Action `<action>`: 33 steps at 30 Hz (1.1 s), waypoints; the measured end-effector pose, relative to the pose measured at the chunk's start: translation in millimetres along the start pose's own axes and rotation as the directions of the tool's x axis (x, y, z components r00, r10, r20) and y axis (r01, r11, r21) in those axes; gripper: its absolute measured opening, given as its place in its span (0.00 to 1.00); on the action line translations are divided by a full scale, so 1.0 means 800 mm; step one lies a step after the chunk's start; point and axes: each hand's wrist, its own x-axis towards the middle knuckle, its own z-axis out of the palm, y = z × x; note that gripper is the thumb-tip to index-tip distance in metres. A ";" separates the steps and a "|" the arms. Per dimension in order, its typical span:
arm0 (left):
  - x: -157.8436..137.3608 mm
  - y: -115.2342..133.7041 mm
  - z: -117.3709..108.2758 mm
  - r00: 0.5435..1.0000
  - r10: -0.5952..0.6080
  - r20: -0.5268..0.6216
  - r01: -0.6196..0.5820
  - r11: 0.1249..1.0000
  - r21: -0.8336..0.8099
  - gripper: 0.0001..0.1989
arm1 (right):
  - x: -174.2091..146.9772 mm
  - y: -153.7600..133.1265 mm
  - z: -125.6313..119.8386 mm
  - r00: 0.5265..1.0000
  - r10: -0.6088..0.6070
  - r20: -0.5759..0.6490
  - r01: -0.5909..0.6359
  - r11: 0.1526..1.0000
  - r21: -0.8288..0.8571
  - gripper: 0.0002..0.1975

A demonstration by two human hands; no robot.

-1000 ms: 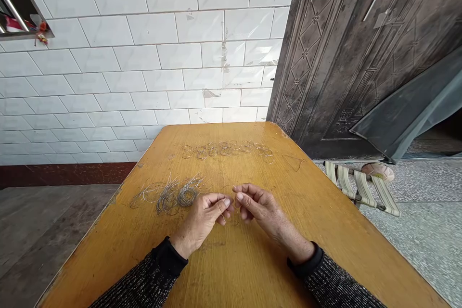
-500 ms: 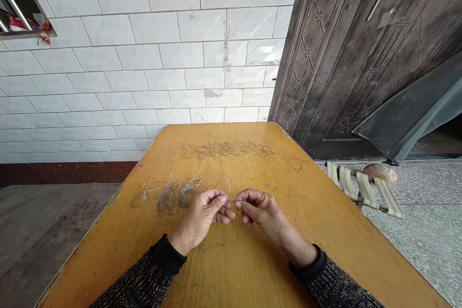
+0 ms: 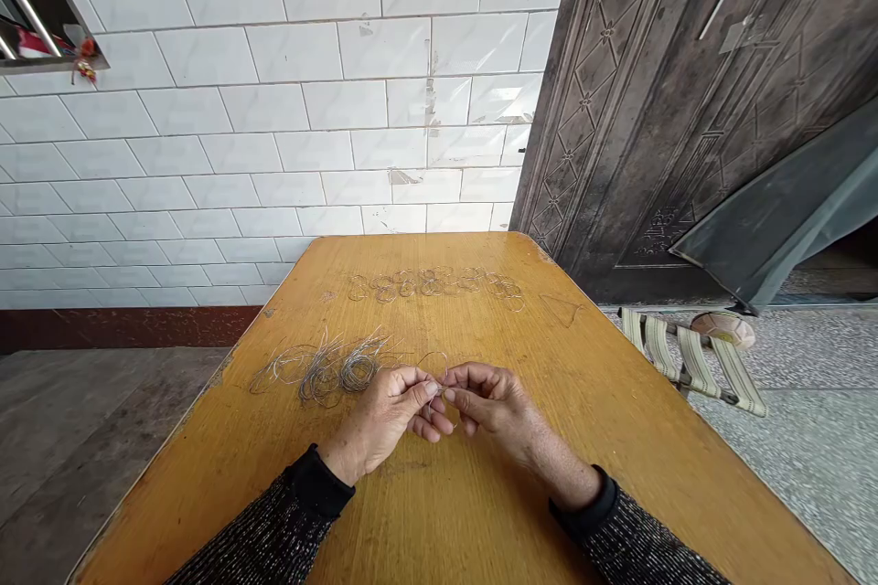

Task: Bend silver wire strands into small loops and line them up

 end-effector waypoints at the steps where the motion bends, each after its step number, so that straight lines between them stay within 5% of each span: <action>1: 0.000 0.000 0.001 1.000 -0.005 -0.005 0.005 1.000 0.003 0.13 | 0.000 0.000 0.000 1.000 -0.004 -0.007 0.004 1.000 -0.005 0.12; 8: 0.003 -0.005 0.003 0.997 0.027 -0.077 -0.024 0.999 0.039 0.13 | -0.001 0.001 0.000 0.999 0.035 0.016 -0.035 0.999 -0.040 0.10; 25: 0.002 -0.001 0.000 0.999 0.011 -0.045 -0.015 0.995 -0.094 0.13 | -0.002 -0.003 0.003 0.996 0.087 -0.017 -0.085 0.990 0.114 0.15; 33: 0.000 0.002 -0.003 0.997 0.063 -0.045 -0.061 0.998 0.030 0.15 | -0.002 -0.008 0.003 0.996 0.091 -0.003 -0.091 0.995 0.041 0.15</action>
